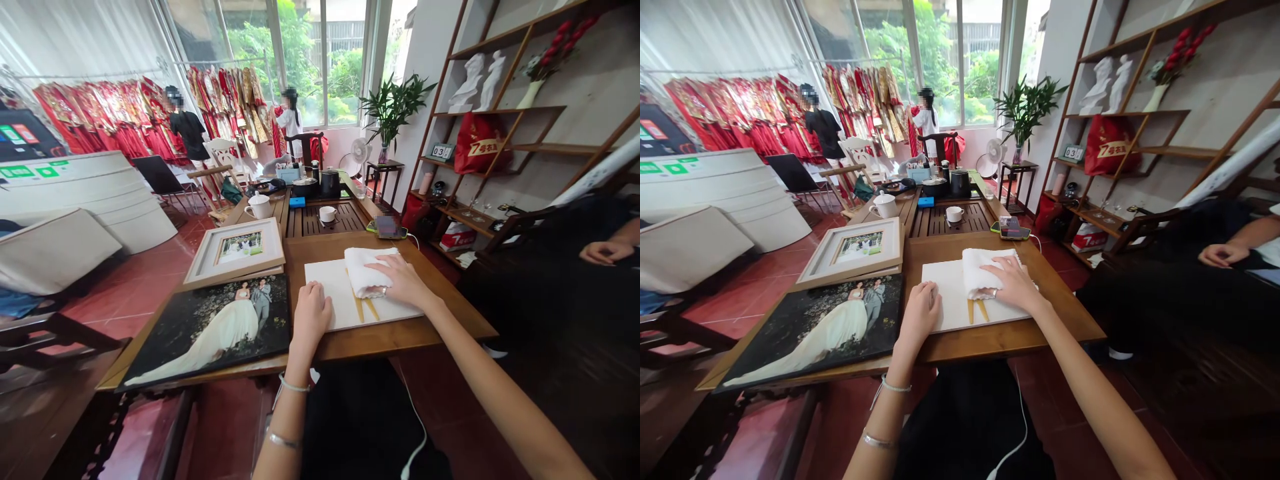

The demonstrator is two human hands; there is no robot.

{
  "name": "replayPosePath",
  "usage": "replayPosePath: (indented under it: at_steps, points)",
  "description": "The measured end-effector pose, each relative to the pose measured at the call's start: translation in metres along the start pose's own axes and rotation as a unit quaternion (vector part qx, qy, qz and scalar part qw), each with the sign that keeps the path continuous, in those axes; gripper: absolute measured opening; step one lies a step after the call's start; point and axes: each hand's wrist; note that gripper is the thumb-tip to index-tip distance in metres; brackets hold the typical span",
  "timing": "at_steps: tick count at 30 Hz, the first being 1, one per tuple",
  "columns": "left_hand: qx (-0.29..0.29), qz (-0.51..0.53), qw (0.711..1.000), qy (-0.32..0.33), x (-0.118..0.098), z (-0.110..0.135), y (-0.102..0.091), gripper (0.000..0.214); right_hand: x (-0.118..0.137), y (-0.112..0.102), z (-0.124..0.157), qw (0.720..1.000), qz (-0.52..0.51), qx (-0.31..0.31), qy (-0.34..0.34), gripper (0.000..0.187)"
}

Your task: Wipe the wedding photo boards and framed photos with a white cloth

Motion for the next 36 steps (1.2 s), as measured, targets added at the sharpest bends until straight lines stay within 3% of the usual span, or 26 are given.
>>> replayPosePath:
  at_steps: [3,9,12,15,20,26,30,36]
  points:
    - [-0.030,0.007,0.999,0.009,0.001,-0.004,0.002,0.022,0.003,0.000,0.011,1.000,-0.002,-0.013,-0.028,0.052]
    - [-0.052,0.042,0.997,0.028,0.011,-0.008,0.007,0.024,-0.004,-0.011,0.064,0.988,-0.065,-0.027,-0.141,0.055]
    - [-0.052,0.044,0.997,0.022,0.015,-0.010,0.006,0.025,-0.010,-0.014,0.077,0.988,-0.066,-0.019,-0.138,0.060]
    - [-0.046,0.033,0.998,0.027,0.018,-0.011,0.008,0.027,-0.016,-0.012,0.070,0.995,-0.039,-0.015,-0.089,0.055]
    - [-0.048,0.022,0.998,0.037,0.024,-0.011,0.012,0.029,-0.015,-0.002,0.022,1.000,0.007,0.003,-0.006,0.054]
    - [-0.051,0.014,0.997,0.054,0.030,-0.012,0.014,0.030,0.004,0.002,-0.024,1.000,-0.025,0.014,0.005,0.050]
    - [-0.059,0.013,0.997,0.057,0.029,-0.012,0.015,0.030,0.018,0.002,-0.013,0.995,-0.049,-0.013,-0.084,0.046]
    - [-0.048,0.015,0.998,0.043,0.025,-0.011,0.014,0.032,0.023,-0.011,0.046,0.979,-0.094,-0.045,-0.174,0.051]
Point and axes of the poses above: each hand's wrist, its own z-axis away from the middle knuckle, its own y-axis out of the palm, x = y × z, and after that the axes turned 10 degrees about z, right-handed
